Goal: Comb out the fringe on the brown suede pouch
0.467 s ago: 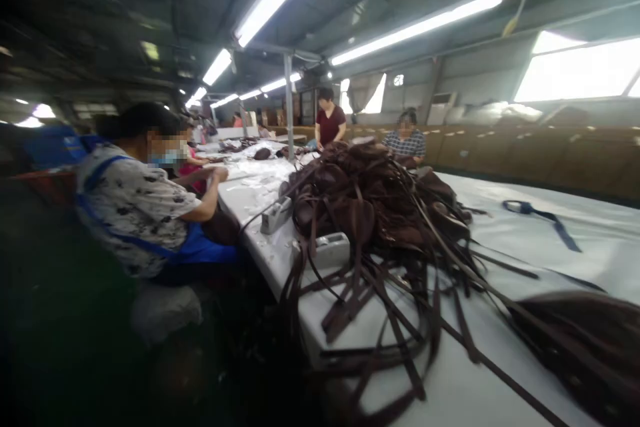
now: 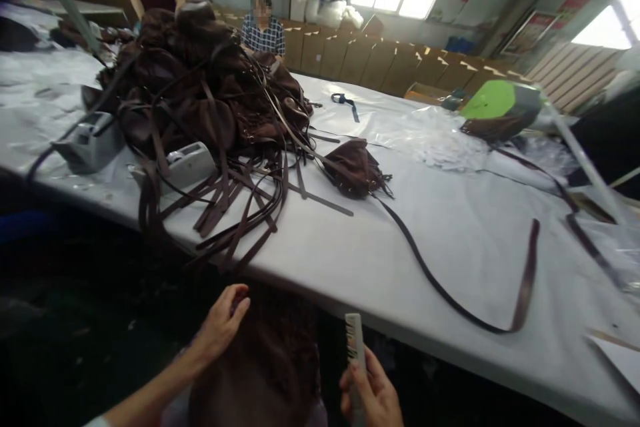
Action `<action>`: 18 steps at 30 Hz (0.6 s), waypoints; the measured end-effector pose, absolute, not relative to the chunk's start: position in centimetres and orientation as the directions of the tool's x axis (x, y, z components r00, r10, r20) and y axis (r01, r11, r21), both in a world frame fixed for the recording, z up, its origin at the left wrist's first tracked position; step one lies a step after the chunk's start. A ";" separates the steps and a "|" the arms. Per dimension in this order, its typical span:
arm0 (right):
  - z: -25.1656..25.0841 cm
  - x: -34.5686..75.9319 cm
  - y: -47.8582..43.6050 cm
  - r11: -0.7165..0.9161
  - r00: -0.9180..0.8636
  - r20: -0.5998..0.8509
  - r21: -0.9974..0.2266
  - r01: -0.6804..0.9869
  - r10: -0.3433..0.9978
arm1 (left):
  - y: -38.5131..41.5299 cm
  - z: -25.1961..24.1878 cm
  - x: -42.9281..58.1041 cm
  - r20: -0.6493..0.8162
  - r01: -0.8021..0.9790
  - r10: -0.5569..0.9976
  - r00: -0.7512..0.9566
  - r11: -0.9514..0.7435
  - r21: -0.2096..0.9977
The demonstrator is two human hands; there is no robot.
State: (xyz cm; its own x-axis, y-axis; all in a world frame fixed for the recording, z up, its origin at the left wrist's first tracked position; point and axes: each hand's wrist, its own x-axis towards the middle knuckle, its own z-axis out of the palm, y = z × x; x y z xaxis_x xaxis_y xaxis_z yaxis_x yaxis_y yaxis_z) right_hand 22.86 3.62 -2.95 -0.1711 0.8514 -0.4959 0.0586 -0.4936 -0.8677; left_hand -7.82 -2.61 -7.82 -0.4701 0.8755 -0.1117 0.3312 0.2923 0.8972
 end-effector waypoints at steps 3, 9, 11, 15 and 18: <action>-4.6 19.5 4.9 -0.299 -0.197 -0.411 -0.852 0.430 0.890 | -5.3 -9.7 -10.4 -0.228 0.337 0.839 -0.495 0.427 0.839; -8.6 15.3 4.0 0.087 -0.400 -0.271 -0.726 0.682 0.876 | -7.2 -11.3 -11.4 -0.461 0.361 0.805 -0.373 0.583 0.728; -9.2 15.4 3.7 0.060 -0.411 -0.269 -0.772 0.633 0.871 | -6.5 -11.3 -11.6 -0.503 0.400 0.807 -0.310 0.591 0.700; -9.4 16.7 3.0 -0.055 -0.247 -0.230 -0.826 0.561 0.941 | -4.3 -11.4 -12.0 -0.608 0.414 0.775 -0.174 0.618 0.669; -9.1 18.0 2.1 -0.188 -0.169 -0.284 -0.881 0.433 0.944 | -3.4 -11.4 -11.7 -0.668 0.332 0.740 -0.082 0.652 0.682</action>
